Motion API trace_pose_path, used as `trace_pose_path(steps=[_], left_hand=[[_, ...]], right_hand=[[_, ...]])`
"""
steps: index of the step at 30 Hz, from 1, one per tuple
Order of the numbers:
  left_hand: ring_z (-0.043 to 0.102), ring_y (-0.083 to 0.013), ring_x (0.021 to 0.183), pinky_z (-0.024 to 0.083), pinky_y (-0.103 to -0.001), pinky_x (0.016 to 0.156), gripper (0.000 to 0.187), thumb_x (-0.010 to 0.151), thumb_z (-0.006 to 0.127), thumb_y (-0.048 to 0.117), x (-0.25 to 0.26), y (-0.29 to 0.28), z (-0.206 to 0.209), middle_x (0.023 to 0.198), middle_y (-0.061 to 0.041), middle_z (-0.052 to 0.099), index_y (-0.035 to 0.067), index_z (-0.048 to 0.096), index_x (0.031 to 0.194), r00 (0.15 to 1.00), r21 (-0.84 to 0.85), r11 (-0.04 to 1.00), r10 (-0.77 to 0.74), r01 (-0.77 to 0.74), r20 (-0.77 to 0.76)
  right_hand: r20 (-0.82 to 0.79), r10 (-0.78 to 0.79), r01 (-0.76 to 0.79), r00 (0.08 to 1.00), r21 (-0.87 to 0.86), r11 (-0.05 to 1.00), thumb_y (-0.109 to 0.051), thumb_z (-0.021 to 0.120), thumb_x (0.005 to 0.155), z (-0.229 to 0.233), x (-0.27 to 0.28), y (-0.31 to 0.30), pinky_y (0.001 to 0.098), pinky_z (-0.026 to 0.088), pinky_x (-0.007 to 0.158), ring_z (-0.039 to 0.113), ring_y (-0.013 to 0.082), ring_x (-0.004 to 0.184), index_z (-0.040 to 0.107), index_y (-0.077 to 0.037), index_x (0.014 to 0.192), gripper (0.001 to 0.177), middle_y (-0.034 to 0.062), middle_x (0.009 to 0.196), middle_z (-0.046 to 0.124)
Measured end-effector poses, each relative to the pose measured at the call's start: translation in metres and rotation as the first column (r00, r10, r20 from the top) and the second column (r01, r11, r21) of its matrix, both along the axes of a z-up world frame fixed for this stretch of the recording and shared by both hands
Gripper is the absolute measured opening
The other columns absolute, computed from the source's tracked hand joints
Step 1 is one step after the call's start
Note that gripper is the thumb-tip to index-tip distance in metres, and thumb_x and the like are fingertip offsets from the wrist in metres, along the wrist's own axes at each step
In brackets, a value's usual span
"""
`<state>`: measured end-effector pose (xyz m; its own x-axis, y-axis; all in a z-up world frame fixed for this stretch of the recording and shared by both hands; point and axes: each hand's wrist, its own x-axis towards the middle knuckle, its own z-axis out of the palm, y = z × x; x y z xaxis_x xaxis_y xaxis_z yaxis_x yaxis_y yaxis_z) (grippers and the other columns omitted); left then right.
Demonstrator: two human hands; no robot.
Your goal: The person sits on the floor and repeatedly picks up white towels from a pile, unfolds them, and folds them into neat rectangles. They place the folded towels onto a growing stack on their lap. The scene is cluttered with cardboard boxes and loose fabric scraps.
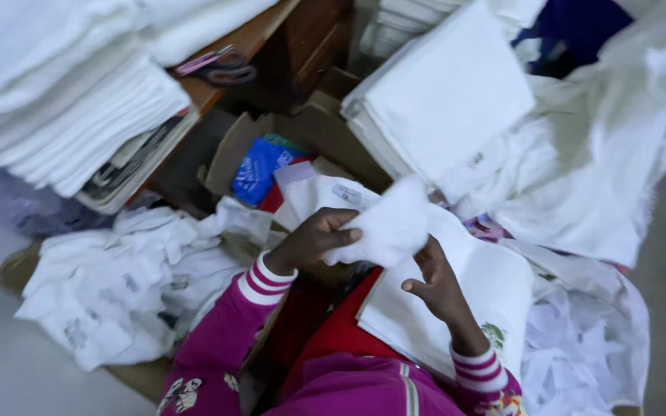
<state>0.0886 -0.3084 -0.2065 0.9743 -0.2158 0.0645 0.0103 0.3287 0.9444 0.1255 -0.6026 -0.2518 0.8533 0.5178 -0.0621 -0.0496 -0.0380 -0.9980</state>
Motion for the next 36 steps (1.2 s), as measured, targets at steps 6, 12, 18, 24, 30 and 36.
trace_pose_path(steps=[6, 12, 18, 24, 30, 36], left_hand=[[0.068, -0.0323, 0.102, 0.054, -0.044, 0.093, 0.023, 0.102, 0.073, 0.023, 0.039, -0.101, 0.101, 0.111, -0.018, 0.068, 0.001, 0.071, 0.109, 0.83, 0.277, 0.961, -0.137, -0.021, 0.54], [0.057, -0.0274, 0.138, 0.044, -0.044, 0.119, 0.107, 0.087, 0.089, 0.016, 0.09, -0.159, 0.109, 0.147, -0.017, 0.059, 0.011, 0.02, 0.168, 0.824, 0.058, 0.88, -0.464, 0.472, 0.324], [0.069, -0.0178, 0.086, 0.057, -0.036, 0.078, 0.024, 0.086, 0.091, 0.014, 0.152, -0.174, 0.093, 0.091, -0.009, 0.073, 0.005, 0.077, 0.103, 0.922, 0.234, 0.966, -0.19, 0.114, 0.337], [0.069, -0.026, 0.087, 0.055, -0.037, 0.079, 0.011, 0.092, 0.086, 0.006, 0.162, -0.156, 0.116, 0.091, -0.007, 0.066, 0.008, 0.08, 0.101, 0.593, 0.401, 0.693, 0.048, -0.599, 0.804], [0.074, -0.0218, 0.076, 0.064, -0.03, 0.064, 0.01, 0.098, 0.085, 0.001, 0.133, -0.14, 0.137, 0.094, -0.01, 0.07, 0.002, 0.082, 0.107, 0.454, 0.296, 0.574, 0.151, -0.764, 0.878], [0.077, -0.0334, 0.075, 0.064, -0.04, 0.065, 0.004, 0.095, 0.078, -0.006, 0.097, -0.132, 0.12, 0.082, -0.018, 0.073, -0.004, 0.078, 0.099, 0.657, 0.293, 0.716, 0.298, -0.634, 0.693]], right_hand=[[0.247, -0.222, 0.269, 0.943, -0.172, 0.948, -0.014, 0.085, 0.084, 0.054, 0.027, -0.077, 0.0656, 0.05, 0.1, 0.066, 0.0421, 0.111, 0.067, 0.011, 0.126, 0.052, 0.029, 0.113, 0.072], [0.373, 0.011, 0.143, 0.928, -0.383, 0.913, -0.006, 0.078, 0.084, 0.165, 0.016, -0.11, 0.0519, 0.058, 0.079, 0.078, 0.0413, 0.083, 0.08, -0.003, 0.101, 0.017, 0.021, 0.083, 0.08], [0.36, -0.101, 0.299, 0.927, -0.551, 0.779, 0.001, 0.075, 0.075, 0.181, 0.047, -0.15, 0.0547, 0.054, 0.097, 0.072, 0.0471, 0.115, 0.082, -0.004, 0.11, 0.037, 0.022, 0.112, 0.081], [0.466, -0.173, 0.47, 0.868, -0.655, 0.591, -0.007, 0.082, 0.083, 0.099, 0.093, -0.224, 0.0558, 0.055, 0.088, 0.072, 0.0524, 0.101, 0.083, -0.002, 0.109, 0.026, 0.0236, 0.101, 0.079], [0.766, -0.515, 0.89, 0.384, -0.159, 0.427, 0.007, 0.074, 0.097, 0.134, 0.066, -0.243, 0.0415, 0.054, 0.097, 0.074, 0.0366, 0.104, 0.085, -0.014, 0.115, 0.03, 0.012, 0.103, 0.078], [0.73, -0.544, 0.865, 0.413, -0.129, 0.484, 0.009, 0.075, 0.093, 0.149, 0.009, -0.238, 0.0429, 0.055, 0.1, 0.075, 0.0363, 0.104, 0.085, -0.012, 0.112, 0.03, 0.0126, 0.102, 0.078]])
